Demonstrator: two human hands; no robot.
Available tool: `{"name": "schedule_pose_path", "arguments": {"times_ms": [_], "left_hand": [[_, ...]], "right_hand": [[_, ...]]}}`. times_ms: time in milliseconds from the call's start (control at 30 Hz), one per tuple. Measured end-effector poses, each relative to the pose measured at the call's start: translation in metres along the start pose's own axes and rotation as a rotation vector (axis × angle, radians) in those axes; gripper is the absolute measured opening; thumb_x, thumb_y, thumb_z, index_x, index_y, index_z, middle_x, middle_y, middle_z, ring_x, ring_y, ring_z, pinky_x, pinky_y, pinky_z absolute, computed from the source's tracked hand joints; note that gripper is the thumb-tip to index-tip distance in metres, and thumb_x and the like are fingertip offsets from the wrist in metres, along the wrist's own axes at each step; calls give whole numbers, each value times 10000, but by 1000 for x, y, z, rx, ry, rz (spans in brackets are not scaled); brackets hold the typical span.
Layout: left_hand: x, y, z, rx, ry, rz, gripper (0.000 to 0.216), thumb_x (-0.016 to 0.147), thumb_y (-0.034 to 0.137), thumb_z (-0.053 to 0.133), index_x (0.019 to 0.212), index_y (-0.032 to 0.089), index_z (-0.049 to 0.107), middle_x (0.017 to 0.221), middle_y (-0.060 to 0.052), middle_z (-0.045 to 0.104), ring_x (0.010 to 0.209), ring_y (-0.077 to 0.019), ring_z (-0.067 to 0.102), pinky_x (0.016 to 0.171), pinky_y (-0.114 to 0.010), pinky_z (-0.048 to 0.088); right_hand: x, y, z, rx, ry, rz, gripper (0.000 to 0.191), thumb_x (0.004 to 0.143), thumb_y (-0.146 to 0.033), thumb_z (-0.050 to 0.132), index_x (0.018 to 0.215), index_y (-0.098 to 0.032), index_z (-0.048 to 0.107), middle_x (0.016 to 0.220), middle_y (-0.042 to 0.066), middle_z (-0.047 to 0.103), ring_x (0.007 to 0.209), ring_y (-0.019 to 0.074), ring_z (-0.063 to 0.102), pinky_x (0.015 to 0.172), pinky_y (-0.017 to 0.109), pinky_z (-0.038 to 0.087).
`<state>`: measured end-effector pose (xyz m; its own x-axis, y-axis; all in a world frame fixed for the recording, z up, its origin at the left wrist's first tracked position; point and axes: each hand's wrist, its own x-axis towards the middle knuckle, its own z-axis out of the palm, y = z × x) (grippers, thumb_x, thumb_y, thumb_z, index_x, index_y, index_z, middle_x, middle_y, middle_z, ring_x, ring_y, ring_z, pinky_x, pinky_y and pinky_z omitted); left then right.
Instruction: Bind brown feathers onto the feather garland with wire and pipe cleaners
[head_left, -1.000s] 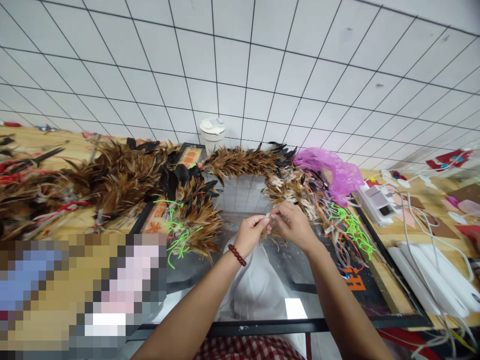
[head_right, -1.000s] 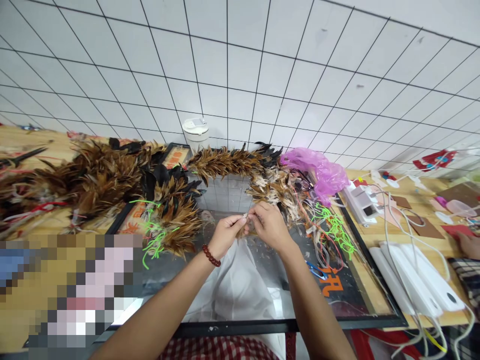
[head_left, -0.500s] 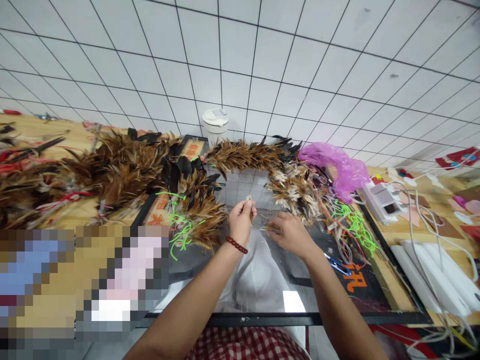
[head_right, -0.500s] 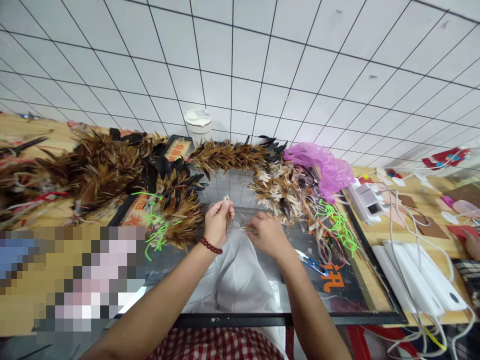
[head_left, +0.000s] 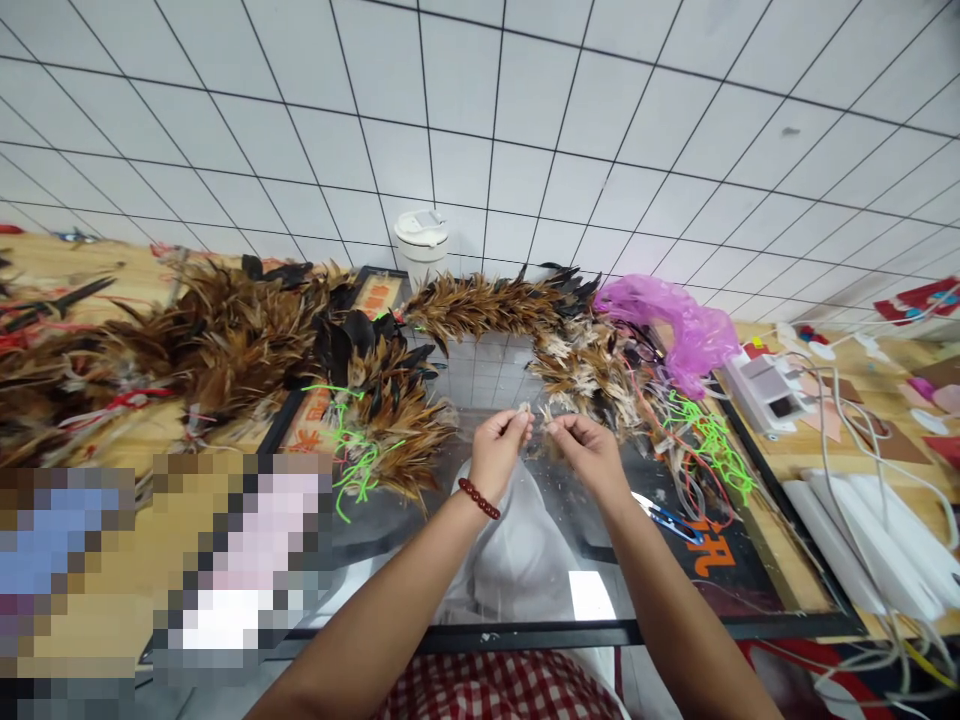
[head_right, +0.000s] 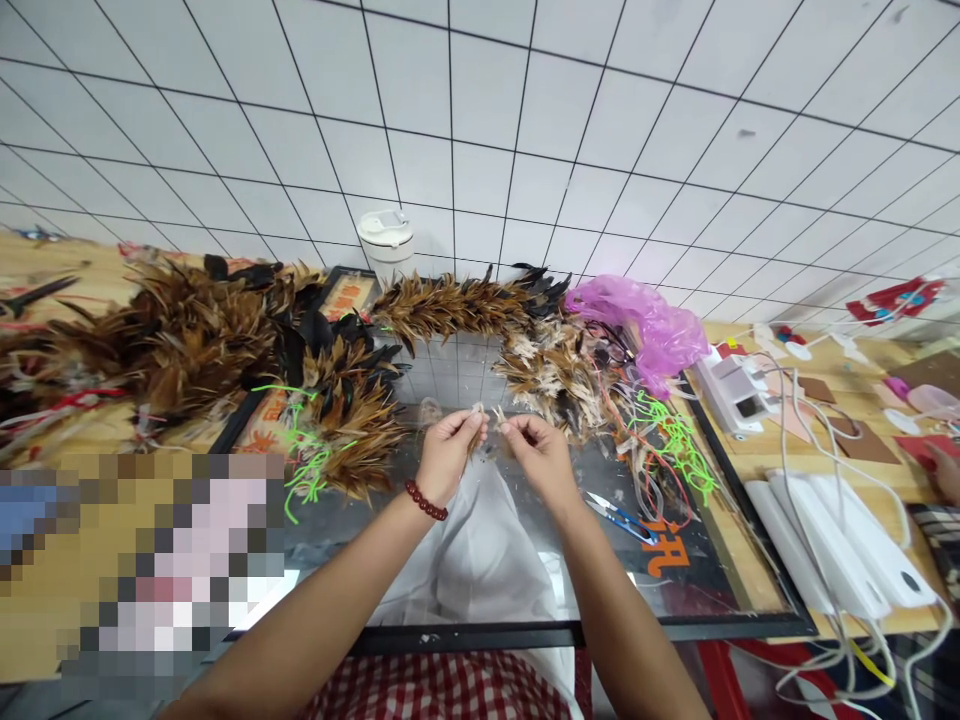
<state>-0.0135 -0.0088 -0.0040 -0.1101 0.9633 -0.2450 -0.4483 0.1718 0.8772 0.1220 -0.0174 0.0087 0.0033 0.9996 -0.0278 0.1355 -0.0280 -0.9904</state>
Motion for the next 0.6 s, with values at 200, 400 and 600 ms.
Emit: {"name": "schedule_pose_path", "arguments": {"times_ms": [200, 400, 600], "left_hand": [[-4, -3, 2, 20, -31, 34, 205, 679, 322, 740, 786, 147, 755, 757, -34, 715, 681, -112, 588, 688, -238, 449], [-6, 0, 4, -19, -68, -4, 241, 658, 339, 767, 813, 154, 769, 845, -68, 735, 786, -149, 627, 774, -271, 465], [-5, 6, 5, -145, -42, -32, 250, 564, 350, 830, 689, 151, 744, 774, -39, 704, 719, -112, 604, 720, -237, 461]], "right_hand": [[-2, 0, 9, 77, -48, 19, 341, 730, -500, 704, 749, -168, 630, 624, -5, 563, 544, 100, 457, 517, 235, 379], [-2, -1, 12, 76, -73, 81, 352, 724, -505, 701, 728, -164, 613, 572, -22, 516, 493, 85, 400, 468, 225, 321], [-5, -2, 2, -96, -184, 34, 238, 752, -391, 658, 704, -170, 585, 592, -37, 493, 533, 82, 403, 510, 216, 317]]}}
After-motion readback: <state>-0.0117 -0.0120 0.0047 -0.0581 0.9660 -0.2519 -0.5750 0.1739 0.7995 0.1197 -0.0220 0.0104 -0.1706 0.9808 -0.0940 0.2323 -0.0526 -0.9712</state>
